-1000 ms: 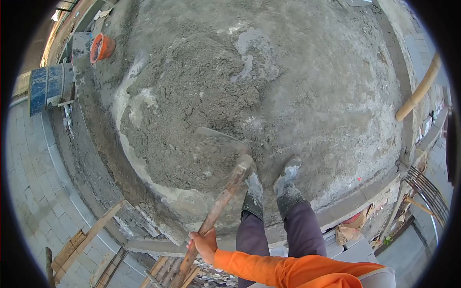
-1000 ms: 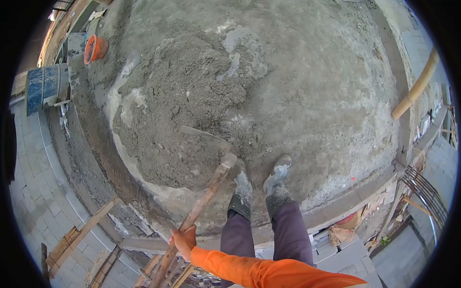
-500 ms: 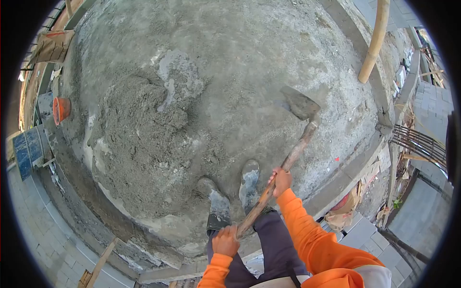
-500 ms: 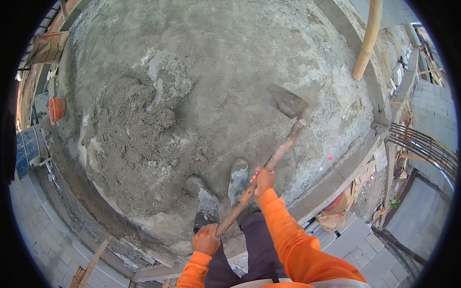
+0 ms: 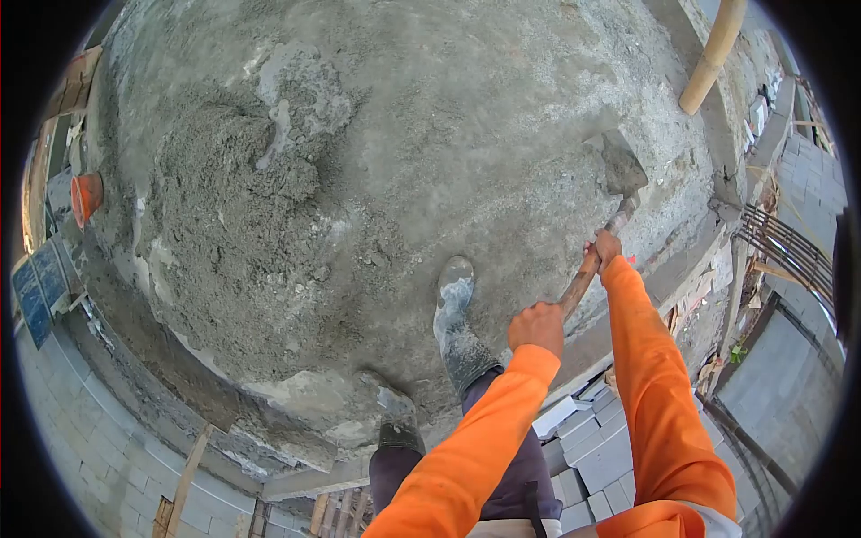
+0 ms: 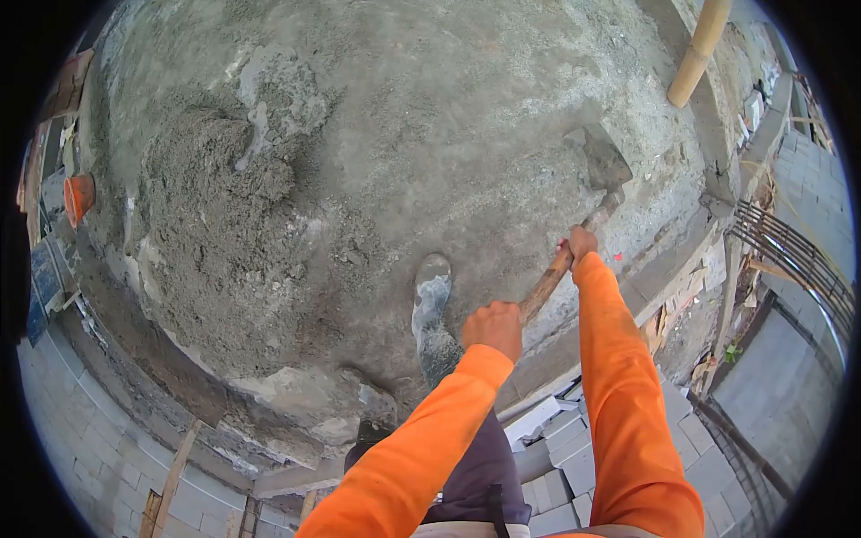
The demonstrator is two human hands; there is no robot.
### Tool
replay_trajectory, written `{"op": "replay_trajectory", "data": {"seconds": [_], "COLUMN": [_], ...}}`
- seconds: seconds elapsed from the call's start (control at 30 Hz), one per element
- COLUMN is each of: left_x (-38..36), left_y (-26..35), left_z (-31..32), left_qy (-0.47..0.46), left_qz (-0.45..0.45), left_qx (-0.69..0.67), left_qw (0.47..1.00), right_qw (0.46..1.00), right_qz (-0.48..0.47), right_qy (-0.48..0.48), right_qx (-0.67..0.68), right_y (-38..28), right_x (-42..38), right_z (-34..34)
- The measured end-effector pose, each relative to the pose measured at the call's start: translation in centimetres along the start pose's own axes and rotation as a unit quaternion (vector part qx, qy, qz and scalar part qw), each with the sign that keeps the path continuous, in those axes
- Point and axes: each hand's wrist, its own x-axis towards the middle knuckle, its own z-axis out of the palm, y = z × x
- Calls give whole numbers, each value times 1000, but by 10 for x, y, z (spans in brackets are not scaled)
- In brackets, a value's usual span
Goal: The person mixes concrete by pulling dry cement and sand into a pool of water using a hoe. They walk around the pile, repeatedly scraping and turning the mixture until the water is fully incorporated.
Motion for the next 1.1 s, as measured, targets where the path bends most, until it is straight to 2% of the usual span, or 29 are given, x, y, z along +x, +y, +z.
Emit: {"op": "replay_trajectory", "data": {"seconds": [0.1, 0.2, 0.27, 0.33, 0.4, 0.47, 0.53, 0.57, 0.67, 0.73, 0.87, 0.93, 1.0, 1.1], "left_x": [-59, -128, -171, -216, -267, -318, -367, -389, -429, -437, -514, -570, -633, -724], "left_y": [-61, -115, -164, -219, -276, -332, -400, -426, -484, -473, -458, -479, -506, -530], "left_z": [10, 9, 4, -2, -5, -19, -31, -34, -76, -102, -132, -144, -154, -157], "left_qy": [-16, 29, 18, 18, 17, -13, 24, 45, 168, 193, 218, 208, 230, 258], "left_qz": [-55, -84, -100, -116, -139, -147, -163, -178, -127, -114, -118, -115, -104, -152], "left_qx": [-1, -6, 1, 7, 2, 23, 45, 52, 94, 153, 218, 220, 213, 193], "left_qw": [998, 996, 995, 993, 990, 989, 985, 982, 973, 962, 944, 946, 944, 934], "right_qw": [999, 999, 996, 991, 988, 985, 983, 988, 988, 976, 934, 922, 932, 925], "right_qz": [-28, -5, 6, 42, 53, 46, 75, 74, 82, 117, 211, 224, 160, 162], "right_qy": [-1, -24, -32, -111, -57, -85, -35, -53, -131, -181, -281, -308, -319, -341], "right_qx": [-30, -46, -79, -57, -136, -146, -163, -128, -28, 40, 55, 63, 57, 43], "right_y": [60, 122, 169, 240, 286, 354, 386, 409, 463, 477, 501, 524, 546, 571], "right_x": [-41, -95, -127, -119, -177, -207, -314, -344, -406, -410, -451, -505, -590, -693], "right_z": [33, 70, 98, 116, 157, 193, 243, 267, 315, 316, 292, 288, 288, 294]}}
